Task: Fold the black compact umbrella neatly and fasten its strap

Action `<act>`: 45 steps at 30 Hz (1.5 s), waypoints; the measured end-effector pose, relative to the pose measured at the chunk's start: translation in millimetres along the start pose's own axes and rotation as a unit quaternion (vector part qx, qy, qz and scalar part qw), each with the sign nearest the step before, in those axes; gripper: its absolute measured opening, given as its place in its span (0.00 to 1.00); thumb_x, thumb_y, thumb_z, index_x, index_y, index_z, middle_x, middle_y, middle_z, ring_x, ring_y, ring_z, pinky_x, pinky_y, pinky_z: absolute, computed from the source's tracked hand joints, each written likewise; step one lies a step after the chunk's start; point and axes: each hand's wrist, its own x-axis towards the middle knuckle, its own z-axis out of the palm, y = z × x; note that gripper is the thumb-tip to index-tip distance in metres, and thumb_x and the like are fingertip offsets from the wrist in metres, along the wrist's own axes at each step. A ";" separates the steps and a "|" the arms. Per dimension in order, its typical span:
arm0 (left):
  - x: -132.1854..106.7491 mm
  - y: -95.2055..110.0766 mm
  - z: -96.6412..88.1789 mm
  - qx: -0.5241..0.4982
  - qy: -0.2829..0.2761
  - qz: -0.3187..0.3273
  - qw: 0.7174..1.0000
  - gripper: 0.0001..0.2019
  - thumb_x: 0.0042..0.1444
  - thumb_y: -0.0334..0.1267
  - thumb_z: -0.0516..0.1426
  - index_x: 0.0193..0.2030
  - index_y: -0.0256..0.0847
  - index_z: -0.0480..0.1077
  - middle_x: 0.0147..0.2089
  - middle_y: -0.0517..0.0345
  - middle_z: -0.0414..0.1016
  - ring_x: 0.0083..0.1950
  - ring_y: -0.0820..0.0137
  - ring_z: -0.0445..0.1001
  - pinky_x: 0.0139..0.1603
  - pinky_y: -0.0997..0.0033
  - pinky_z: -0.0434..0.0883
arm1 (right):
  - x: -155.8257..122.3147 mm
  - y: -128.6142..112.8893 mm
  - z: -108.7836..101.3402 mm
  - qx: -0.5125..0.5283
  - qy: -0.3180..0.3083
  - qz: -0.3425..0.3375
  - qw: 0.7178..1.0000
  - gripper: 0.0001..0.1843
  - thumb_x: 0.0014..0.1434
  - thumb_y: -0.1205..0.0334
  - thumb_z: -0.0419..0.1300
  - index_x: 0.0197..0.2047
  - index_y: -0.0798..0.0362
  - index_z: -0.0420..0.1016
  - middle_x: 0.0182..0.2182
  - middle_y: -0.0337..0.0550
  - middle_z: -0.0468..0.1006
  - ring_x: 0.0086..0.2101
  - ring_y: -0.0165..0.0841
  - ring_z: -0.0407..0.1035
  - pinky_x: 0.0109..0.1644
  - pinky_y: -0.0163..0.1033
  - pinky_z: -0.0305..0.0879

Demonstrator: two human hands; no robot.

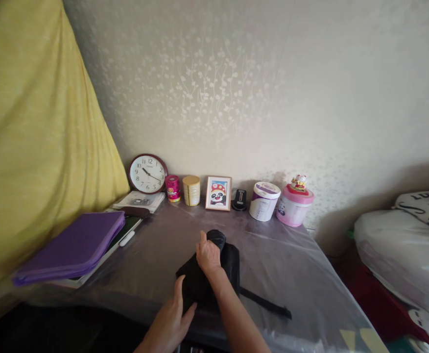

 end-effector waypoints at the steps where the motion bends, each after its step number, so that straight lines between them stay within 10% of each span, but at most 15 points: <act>1: -1.5 0.0 -0.7 -0.009 0.014 0.014 1.000 0.33 0.57 0.40 0.44 0.64 0.28 0.33 0.59 0.41 0.59 0.56 0.66 0.64 0.51 0.75 0.59 | -0.7 0.7 0.0 0.000 0.003 -0.003 1.000 0.23 0.59 0.63 0.47 0.58 0.58 0.53 0.33 0.48 0.77 0.37 0.35 0.72 0.39 0.36 0.63; 9: 1.6 9.9 -6.0 0.070 -0.043 0.012 0.997 0.37 0.55 0.36 0.48 0.65 0.41 0.26 0.41 0.52 0.74 0.40 0.68 0.72 0.41 0.72 0.63 | -2.8 0.6 -3.7 0.007 0.024 -0.011 1.000 0.19 0.59 0.64 0.47 0.54 0.55 0.60 0.31 0.47 0.76 0.34 0.34 0.71 0.38 0.36 0.64; 15: 4.7 7.2 0.0 0.078 -0.032 0.012 0.996 0.35 0.56 0.34 0.46 0.65 0.40 0.28 0.39 0.52 0.74 0.39 0.68 0.73 0.37 0.73 0.62 | -43.8 1.5 -26.8 0.169 0.096 -0.186 0.963 0.13 0.61 0.66 0.46 0.45 0.51 0.68 0.38 0.43 0.75 0.41 0.31 0.68 0.48 0.38 0.61; 21: 4.9 7.6 2.6 0.078 -0.038 -0.016 0.996 0.32 0.57 0.34 0.45 0.65 0.36 0.34 0.41 0.48 0.74 0.40 0.66 0.73 0.36 0.72 0.62 | -75.7 10.5 -37.5 0.167 0.040 -0.267 0.948 0.14 0.62 0.66 0.45 0.46 0.50 0.69 0.44 0.42 0.74 0.51 0.33 0.61 0.58 0.47 0.50; 36: 6.1 10.1 1.0 0.069 -0.051 -0.048 0.995 0.33 0.58 0.37 0.45 0.65 0.37 0.30 0.42 0.48 0.74 0.42 0.64 0.72 0.39 0.68 0.62 | 33.6 62.5 -7.1 0.118 0.032 -0.139 0.983 0.16 0.61 0.63 0.45 0.44 0.50 0.73 0.46 0.40 0.74 0.52 0.31 0.61 0.57 0.40 0.52; 45: 3.4 11.1 -0.1 0.074 -0.046 -0.045 0.995 0.33 0.58 0.36 0.45 0.65 0.36 0.30 0.41 0.49 0.73 0.41 0.66 0.72 0.38 0.70 0.61 | 15.4 109.0 -22.9 0.109 0.091 0.096 0.985 0.17 0.58 0.62 0.45 0.45 0.56 0.71 0.43 0.51 0.74 0.45 0.36 0.67 0.50 0.40 0.59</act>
